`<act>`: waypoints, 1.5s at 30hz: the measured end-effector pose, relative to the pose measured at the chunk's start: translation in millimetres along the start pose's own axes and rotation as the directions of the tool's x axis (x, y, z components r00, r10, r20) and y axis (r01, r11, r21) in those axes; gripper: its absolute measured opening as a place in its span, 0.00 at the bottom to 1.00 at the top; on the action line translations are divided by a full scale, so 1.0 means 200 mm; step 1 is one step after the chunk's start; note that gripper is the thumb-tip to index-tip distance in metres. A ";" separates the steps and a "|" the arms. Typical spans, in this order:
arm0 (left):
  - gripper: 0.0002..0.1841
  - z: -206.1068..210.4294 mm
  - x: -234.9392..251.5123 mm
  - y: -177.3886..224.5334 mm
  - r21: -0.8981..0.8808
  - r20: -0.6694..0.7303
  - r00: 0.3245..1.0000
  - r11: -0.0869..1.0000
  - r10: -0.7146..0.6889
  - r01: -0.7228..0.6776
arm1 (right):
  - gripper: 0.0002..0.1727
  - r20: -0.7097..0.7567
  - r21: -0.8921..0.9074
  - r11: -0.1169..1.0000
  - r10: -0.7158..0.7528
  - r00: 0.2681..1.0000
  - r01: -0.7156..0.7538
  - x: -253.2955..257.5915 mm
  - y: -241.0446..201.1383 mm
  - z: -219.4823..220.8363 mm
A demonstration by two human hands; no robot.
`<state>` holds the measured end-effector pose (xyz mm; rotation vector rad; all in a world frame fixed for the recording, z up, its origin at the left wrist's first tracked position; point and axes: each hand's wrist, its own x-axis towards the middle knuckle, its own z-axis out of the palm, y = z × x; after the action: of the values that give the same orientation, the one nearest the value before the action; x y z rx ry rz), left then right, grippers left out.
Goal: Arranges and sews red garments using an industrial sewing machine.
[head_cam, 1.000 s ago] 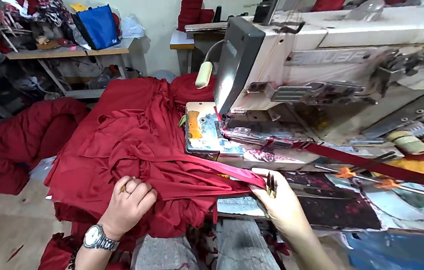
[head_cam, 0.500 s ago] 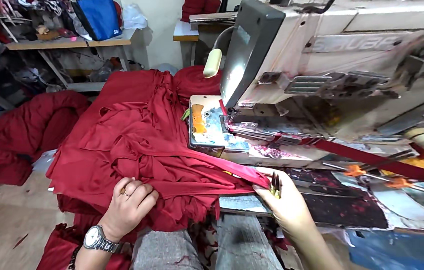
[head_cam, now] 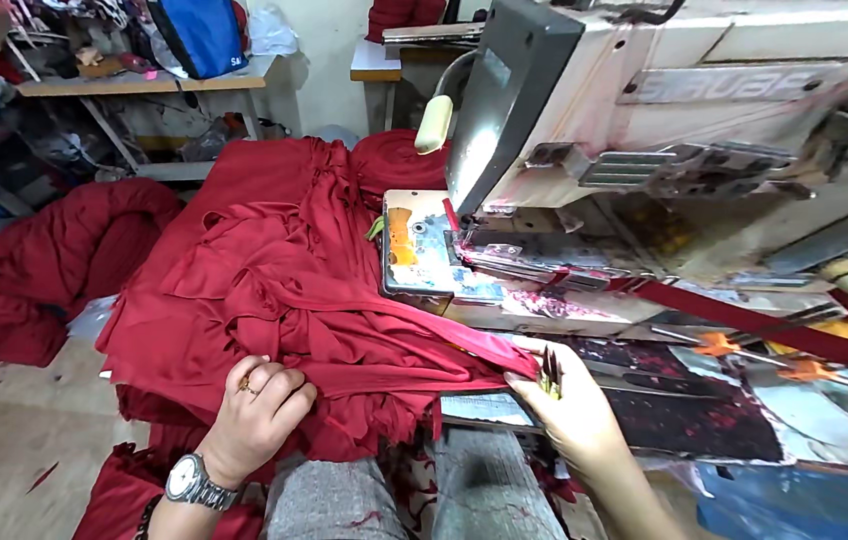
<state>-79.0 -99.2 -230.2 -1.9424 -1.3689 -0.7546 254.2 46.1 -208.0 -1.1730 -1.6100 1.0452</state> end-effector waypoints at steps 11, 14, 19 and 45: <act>0.16 0.00 0.31 -0.16 -0.146 0.276 0.912 0.924 -0.304 0.352 | 0.20 -0.044 -0.109 0.989 -0.105 0.994 0.099 0.00 -0.01 0.02; 0.16 0.03 0.36 -0.23 -0.166 0.413 0.828 0.863 -0.378 0.477 | 0.15 -0.053 -0.112 0.983 -0.151 0.987 0.144 -0.01 -0.02 0.01; 0.07 0.00 0.37 -0.30 -0.283 0.521 0.730 0.718 -0.442 0.636 | 0.10 -0.061 -0.083 0.996 -0.039 0.997 0.034 0.00 -0.05 -0.03; 0.07 -0.22 0.44 0.21 -0.578 0.593 0.802 0.732 0.072 0.361 | 0.20 0.566 -0.287 0.930 -0.028 0.824 0.229 0.14 -0.43 -0.05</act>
<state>-17.4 -92.6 -143.2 -2.8439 -1.8057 -0.8453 237.5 57.2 -119.3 -1.0011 -2.3810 1.1046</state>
